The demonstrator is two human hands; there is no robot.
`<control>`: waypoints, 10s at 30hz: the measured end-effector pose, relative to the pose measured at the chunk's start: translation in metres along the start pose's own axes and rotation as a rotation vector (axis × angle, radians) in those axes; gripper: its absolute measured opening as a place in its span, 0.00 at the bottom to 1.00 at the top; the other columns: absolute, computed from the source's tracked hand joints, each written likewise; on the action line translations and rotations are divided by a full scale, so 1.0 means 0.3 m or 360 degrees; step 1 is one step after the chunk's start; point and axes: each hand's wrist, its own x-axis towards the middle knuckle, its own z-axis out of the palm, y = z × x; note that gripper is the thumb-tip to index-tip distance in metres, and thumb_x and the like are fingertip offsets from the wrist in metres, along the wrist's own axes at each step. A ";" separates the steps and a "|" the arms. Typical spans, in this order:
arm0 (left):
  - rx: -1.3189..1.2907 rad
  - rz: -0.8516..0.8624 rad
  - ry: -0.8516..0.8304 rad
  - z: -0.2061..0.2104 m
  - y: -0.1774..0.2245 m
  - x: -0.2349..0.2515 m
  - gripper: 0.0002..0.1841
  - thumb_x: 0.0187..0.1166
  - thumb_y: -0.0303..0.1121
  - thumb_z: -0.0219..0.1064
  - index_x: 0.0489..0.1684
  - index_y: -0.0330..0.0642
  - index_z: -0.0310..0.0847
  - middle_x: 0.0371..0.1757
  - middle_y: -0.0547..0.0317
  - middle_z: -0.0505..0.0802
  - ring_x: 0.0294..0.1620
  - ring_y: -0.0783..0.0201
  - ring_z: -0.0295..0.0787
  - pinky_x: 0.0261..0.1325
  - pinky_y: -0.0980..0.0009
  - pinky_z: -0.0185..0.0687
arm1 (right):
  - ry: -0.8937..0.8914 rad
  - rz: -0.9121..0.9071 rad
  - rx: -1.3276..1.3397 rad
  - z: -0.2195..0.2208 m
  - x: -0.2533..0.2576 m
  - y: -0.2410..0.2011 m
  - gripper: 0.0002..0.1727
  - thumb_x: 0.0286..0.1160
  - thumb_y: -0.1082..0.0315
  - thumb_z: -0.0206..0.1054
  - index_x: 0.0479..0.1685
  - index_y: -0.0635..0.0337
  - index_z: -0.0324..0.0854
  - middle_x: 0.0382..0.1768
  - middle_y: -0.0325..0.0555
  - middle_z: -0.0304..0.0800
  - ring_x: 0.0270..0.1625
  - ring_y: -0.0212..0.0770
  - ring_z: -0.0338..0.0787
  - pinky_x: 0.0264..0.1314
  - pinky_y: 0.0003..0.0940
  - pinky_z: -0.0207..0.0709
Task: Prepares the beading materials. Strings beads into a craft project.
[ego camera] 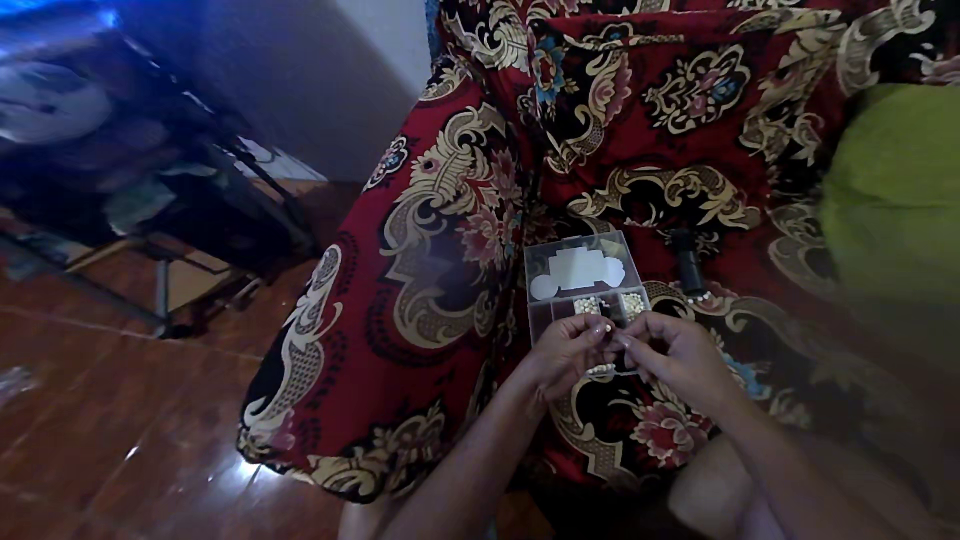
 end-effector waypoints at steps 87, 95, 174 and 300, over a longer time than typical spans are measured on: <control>0.0009 -0.0070 0.0039 -0.020 -0.004 0.009 0.10 0.88 0.24 0.53 0.48 0.42 0.82 0.40 0.66 0.92 0.39 0.71 0.91 0.52 0.71 0.88 | -0.0067 0.0043 -0.0017 -0.003 -0.001 -0.003 0.07 0.76 0.66 0.67 0.35 0.58 0.88 0.23 0.29 0.89 0.20 0.21 0.85 0.25 0.17 0.82; 0.0024 -0.0053 -0.0011 -0.017 -0.008 0.009 0.10 0.89 0.25 0.52 0.46 0.43 0.82 0.41 0.66 0.93 0.41 0.70 0.92 0.53 0.69 0.89 | -0.0076 0.0040 -0.0021 0.004 -0.003 0.005 0.07 0.76 0.66 0.67 0.35 0.57 0.88 0.24 0.30 0.90 0.21 0.21 0.85 0.25 0.16 0.82; 0.0432 0.0662 -0.0020 -0.020 0.013 -0.002 0.06 0.81 0.22 0.63 0.43 0.35 0.88 0.42 0.61 0.96 0.41 0.68 0.95 0.53 0.67 0.92 | -0.0139 0.0296 0.0546 -0.023 0.006 -0.020 0.06 0.79 0.73 0.67 0.39 0.61 0.90 0.23 0.35 0.92 0.18 0.25 0.85 0.23 0.18 0.81; 0.0875 0.1190 0.0246 0.017 -0.001 -0.028 0.02 0.74 0.27 0.73 0.35 0.41 0.91 0.45 0.66 0.93 0.44 0.78 0.87 0.47 0.81 0.84 | -0.0133 -0.0049 0.0213 -0.023 -0.002 -0.018 0.08 0.77 0.72 0.70 0.49 0.65 0.89 0.33 0.34 0.95 0.30 0.25 0.93 0.36 0.21 0.89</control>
